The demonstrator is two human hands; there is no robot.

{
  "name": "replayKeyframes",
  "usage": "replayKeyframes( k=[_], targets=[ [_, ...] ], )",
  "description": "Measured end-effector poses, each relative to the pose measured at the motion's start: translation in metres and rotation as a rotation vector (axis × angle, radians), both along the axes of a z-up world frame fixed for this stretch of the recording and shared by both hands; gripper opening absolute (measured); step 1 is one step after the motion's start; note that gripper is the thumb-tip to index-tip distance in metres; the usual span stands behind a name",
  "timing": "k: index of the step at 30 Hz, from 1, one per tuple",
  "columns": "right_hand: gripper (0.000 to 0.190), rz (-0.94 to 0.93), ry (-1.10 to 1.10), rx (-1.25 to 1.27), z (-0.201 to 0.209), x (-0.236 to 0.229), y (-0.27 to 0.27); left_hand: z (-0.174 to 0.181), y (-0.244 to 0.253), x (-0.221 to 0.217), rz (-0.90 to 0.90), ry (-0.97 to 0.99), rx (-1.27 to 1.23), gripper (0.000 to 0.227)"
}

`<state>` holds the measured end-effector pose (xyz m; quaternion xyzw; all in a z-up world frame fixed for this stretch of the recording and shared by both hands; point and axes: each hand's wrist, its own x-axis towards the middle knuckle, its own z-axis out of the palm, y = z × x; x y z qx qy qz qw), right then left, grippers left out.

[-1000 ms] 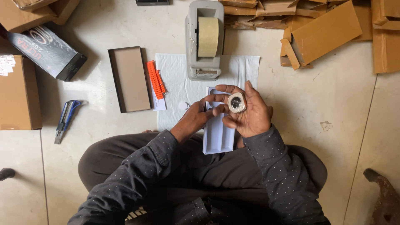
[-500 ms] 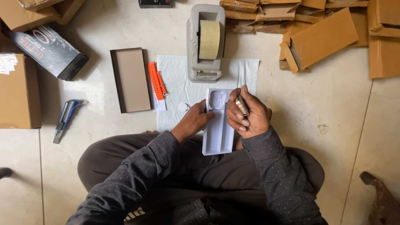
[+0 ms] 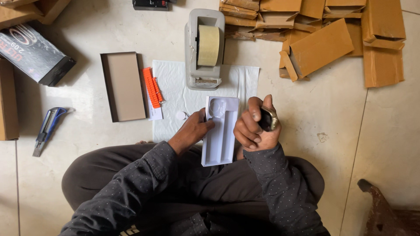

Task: The person sits on the floor and unpacks smartwatches from retail boxes, then repacks them into brown cardboard mailers. They handle the watch, strap, and charging cable, placing them into the mailer and folding the flaps closed.

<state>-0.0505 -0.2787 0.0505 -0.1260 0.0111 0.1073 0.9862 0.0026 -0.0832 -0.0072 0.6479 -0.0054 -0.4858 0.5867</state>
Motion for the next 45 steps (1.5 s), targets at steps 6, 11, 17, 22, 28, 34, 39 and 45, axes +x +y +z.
replayKeyframes(
  k=[6, 11, 17, 22, 28, 34, 39, 45],
  targets=[
    [0.055, -0.033, 0.135, -0.176, -0.003, 0.003, 0.004, 0.001, 0.001, 0.001, -0.058, -0.038, 0.101, 0.034],
    [0.052, -0.016, 0.268, -0.193, -0.001, 0.008, 0.004, 0.004, 0.0, 0.003, -0.034, 0.041, 0.055, 0.035],
    [0.051, -0.006, 0.31, -0.166, -0.001, 0.004, 0.004, 0.001, 0.001, 0.003, -0.035, 0.01, 0.043, 0.035],
    [0.044, -0.052, 0.345, -0.276, -0.014, 0.0, 0.002, 0.001, 0.002, 0.001, -0.044, 0.003, 0.08, 0.034],
    [0.039, -0.04, 0.696, -0.448, -0.043, -0.007, -0.004, 0.001, 0.001, 0.002, -0.042, 0.01, 0.092, 0.033],
    [0.039, -0.002, 0.761, -0.565, -0.051, -0.013, -0.008, 0.003, 0.003, 0.0, -0.019, -0.005, 0.052, 0.031],
    [0.045, 0.025, 0.712, -0.599, -0.043, -0.012, -0.004, 0.007, 0.005, 0.0, -0.01, 0.037, 0.05, 0.031],
    [0.049, 0.054, 0.709, -0.521, -0.039, -0.011, 0.001, 0.005, 0.004, 0.001, 0.019, 0.089, -0.057, 0.034]
  ],
)
